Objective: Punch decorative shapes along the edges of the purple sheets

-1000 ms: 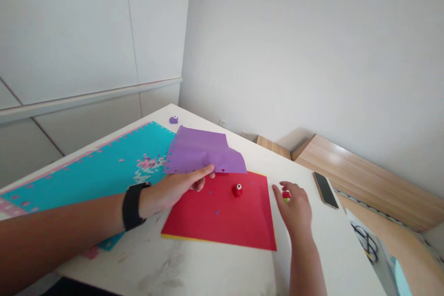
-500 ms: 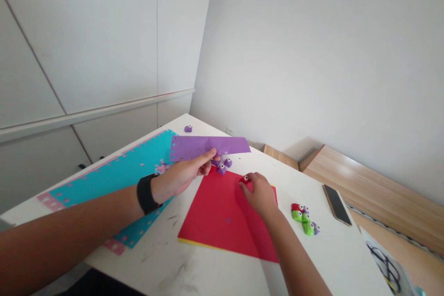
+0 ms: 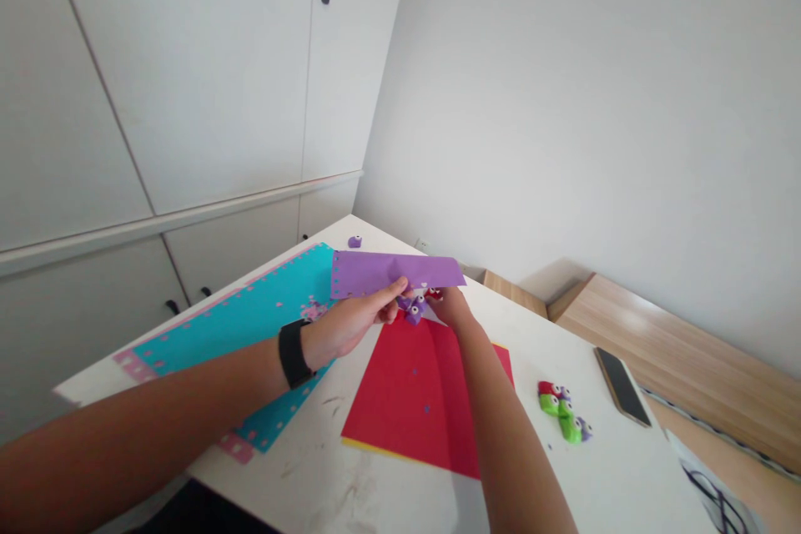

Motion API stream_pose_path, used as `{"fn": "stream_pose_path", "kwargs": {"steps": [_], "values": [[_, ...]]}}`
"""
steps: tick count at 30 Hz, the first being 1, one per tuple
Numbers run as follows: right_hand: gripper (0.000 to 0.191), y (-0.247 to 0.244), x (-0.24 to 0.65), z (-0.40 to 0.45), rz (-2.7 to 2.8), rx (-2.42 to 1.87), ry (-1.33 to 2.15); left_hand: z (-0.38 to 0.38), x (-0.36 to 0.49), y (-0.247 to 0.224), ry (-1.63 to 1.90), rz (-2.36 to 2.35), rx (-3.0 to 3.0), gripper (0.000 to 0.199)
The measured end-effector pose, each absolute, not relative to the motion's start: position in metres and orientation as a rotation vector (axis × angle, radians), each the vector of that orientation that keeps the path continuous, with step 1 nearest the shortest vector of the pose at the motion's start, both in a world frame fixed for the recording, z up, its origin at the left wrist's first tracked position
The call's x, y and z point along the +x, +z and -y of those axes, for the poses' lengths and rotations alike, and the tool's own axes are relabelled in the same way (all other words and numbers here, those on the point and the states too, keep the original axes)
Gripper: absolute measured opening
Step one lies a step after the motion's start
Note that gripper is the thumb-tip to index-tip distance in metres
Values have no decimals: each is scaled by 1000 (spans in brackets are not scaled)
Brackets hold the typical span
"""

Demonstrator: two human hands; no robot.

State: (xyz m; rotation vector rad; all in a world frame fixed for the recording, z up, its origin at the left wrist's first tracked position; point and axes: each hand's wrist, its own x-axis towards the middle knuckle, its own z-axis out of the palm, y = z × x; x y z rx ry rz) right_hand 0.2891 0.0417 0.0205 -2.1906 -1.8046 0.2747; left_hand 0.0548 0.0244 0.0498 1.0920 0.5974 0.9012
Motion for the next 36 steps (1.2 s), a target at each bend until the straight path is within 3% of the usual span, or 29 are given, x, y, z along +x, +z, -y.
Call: {"fn": "stream_pose_path", "kwargs": {"steps": [5,12,19,30,36], "values": [[24,31,302,-13,1739,-2052,137,-19,56,48,848,-621,1107,44],[43,54,381,114,1502,-2114,-108,-11,56,43,802,-687,1107,43],[27,49,464,229,1439,-2414,-82,-5,62,31,657,-762,1021,32],[34,19,452,222,1600,-2450,-98,-17,68,7,580,-881,1029,35],[24,22,444,217,1612,-2392,-65,-19,67,9,515,-856,1005,42]]}}
